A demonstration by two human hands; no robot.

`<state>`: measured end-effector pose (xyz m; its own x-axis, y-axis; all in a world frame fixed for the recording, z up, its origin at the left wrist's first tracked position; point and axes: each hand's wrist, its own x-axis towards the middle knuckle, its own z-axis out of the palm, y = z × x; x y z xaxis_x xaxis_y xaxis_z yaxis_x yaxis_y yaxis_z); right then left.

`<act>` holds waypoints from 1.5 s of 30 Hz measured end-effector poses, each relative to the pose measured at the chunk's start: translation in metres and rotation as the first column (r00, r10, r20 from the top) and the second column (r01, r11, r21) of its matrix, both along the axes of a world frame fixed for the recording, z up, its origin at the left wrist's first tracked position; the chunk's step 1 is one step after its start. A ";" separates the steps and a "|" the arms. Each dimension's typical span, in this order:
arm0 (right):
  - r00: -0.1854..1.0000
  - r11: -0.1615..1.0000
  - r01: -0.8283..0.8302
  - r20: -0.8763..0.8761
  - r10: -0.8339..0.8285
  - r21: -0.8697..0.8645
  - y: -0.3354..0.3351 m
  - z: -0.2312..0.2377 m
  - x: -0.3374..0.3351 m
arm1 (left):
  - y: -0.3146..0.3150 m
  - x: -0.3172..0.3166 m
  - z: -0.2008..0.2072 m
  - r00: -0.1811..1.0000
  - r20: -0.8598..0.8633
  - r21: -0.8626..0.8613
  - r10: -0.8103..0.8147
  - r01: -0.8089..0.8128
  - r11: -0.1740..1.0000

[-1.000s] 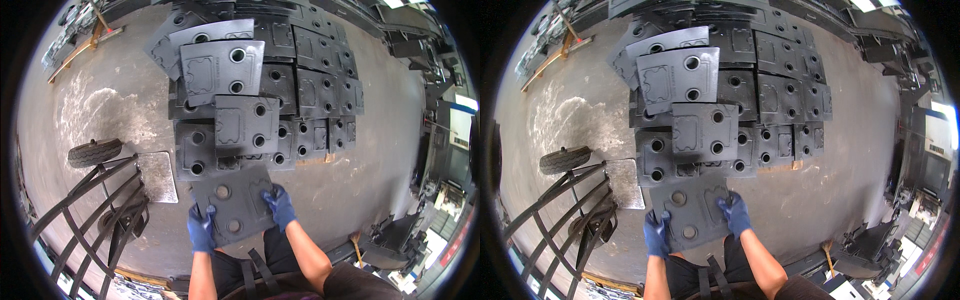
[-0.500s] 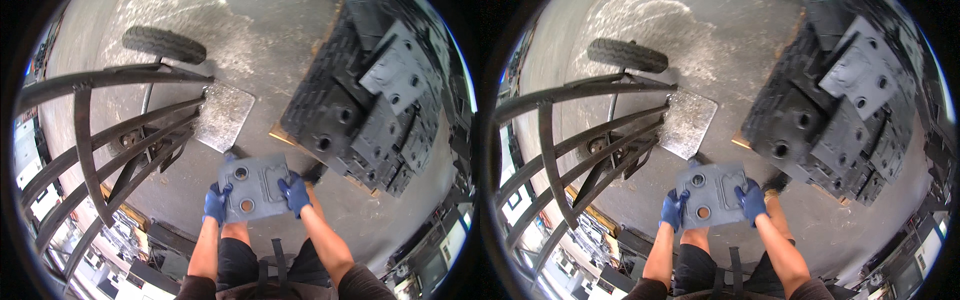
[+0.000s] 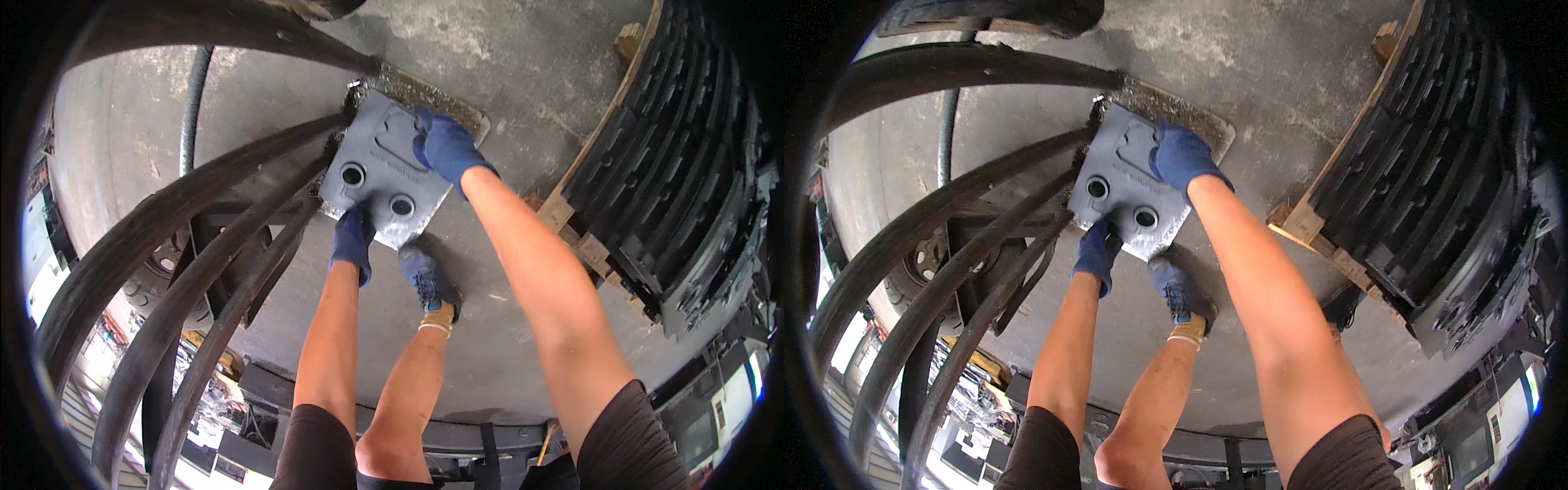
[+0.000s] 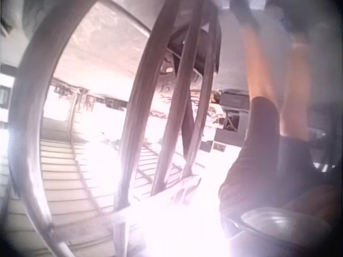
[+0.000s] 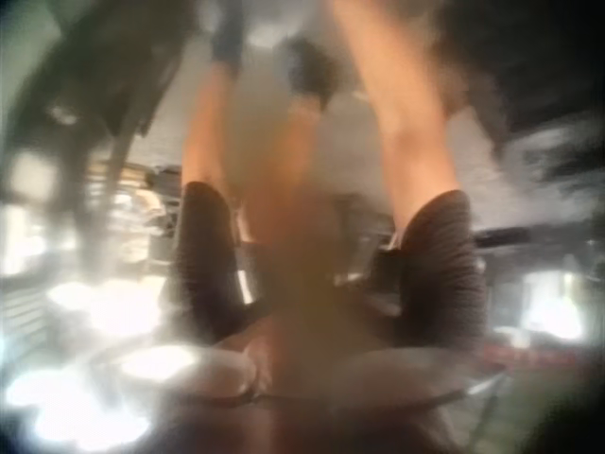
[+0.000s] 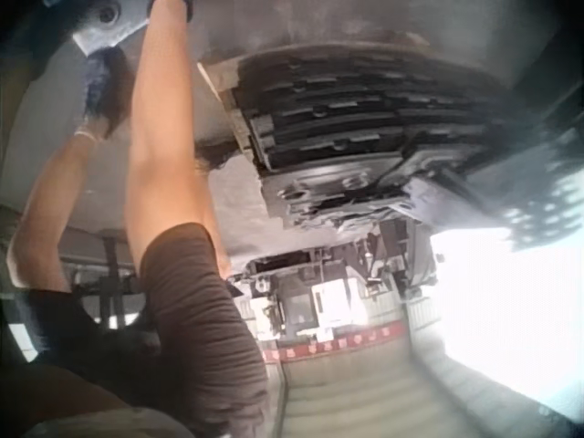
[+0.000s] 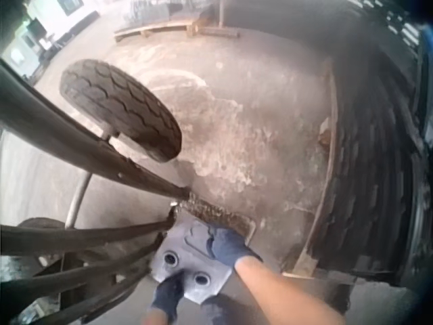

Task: The person picks up rectangular metal plates from a pallet and stacks them onto a hand truck, then pushes the loaded hand truck across a fabrication floor.

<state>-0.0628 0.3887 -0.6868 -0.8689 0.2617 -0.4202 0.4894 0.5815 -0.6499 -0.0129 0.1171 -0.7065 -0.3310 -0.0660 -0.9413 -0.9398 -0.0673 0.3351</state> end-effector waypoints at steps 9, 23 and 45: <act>0.957 0.916 0.253 0.222 -0.188 -0.313 -0.035 0.098 0.130 | 0.024 0.073 0.058 0.978 -0.018 -0.245 -0.207 0.196 0.949; 0.240 0.508 0.837 -0.699 -0.674 -0.202 0.415 0.391 0.256 | 0.490 0.032 0.416 0.530 -0.844 0.258 -0.079 0.530 0.808; 0.064 0.241 0.568 -0.250 -0.966 -0.787 0.540 0.324 0.265 | 0.676 0.030 0.360 0.337 -0.911 0.058 -0.236 0.674 0.737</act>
